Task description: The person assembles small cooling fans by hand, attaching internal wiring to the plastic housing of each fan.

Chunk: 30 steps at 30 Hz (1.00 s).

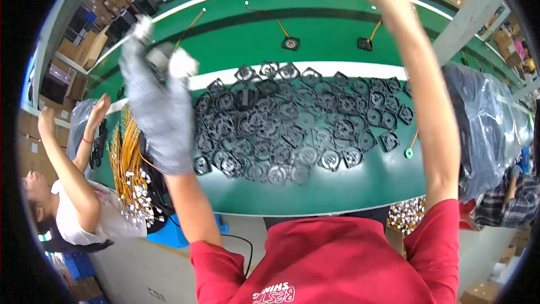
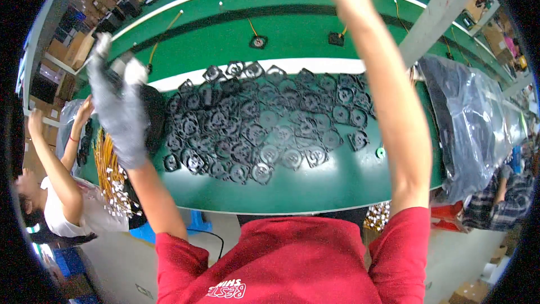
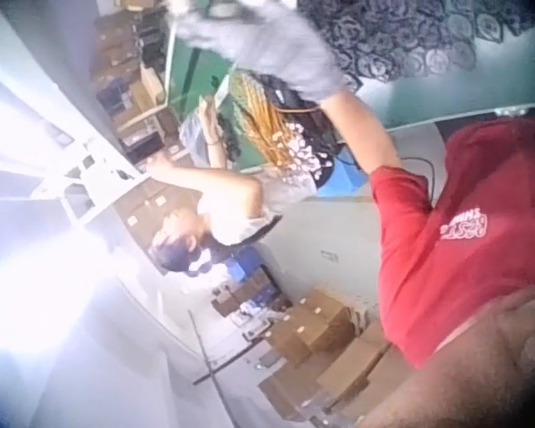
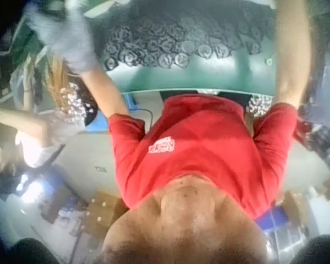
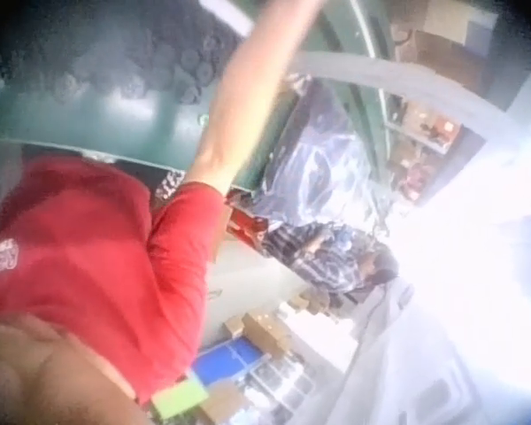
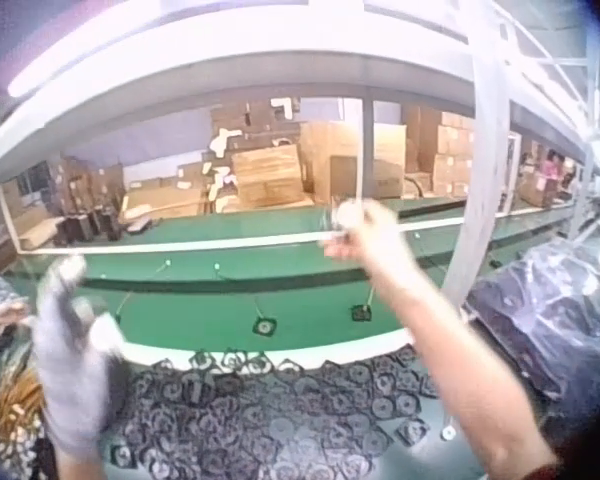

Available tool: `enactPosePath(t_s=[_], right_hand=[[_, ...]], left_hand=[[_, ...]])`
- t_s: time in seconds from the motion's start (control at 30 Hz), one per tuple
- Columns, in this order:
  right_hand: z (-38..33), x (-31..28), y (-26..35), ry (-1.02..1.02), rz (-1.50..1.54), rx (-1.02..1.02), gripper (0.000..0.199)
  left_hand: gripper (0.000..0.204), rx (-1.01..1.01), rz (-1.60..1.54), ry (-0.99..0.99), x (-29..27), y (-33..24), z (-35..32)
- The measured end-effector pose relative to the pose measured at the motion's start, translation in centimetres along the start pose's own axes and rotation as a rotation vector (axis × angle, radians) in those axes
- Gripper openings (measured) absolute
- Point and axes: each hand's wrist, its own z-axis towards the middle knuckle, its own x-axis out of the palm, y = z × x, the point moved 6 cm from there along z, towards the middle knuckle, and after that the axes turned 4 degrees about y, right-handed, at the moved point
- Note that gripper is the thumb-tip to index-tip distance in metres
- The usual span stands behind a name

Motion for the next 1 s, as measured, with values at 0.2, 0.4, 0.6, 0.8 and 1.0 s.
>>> enactPosePath(t_s=[0.2,0.4,0.6,0.8,1.0], right_hand=[[-5.3,2.4,-14.3,0.032,-0.547,0.565,0.031],[-6.9,-1.0,-12.0,0.122,-1.24,0.109,0.031],[-14.7,-7.0,-1.8,0.115,-0.542,0.375,0.021],[-27.5,-10.4,2.5,0.041,-1.074,0.248,0.016],[-31.0,-7.2,1.4,0.251,-1.202,0.112,0.03]], left_hand=[[0.038,-0.032,-0.092,0.464,4.7,-3.8,-12.5],[0.034,0.026,-0.176,0.746,6.4,-8.3,-18.7],[0.034,0.161,-0.184,0.799,9.3,-10.8,-21.4],[0.036,0.296,-0.197,0.872,14.1,-14.7,-21.5],[0.061,0.345,-0.069,0.979,19.9,-17.6,-21.3]])
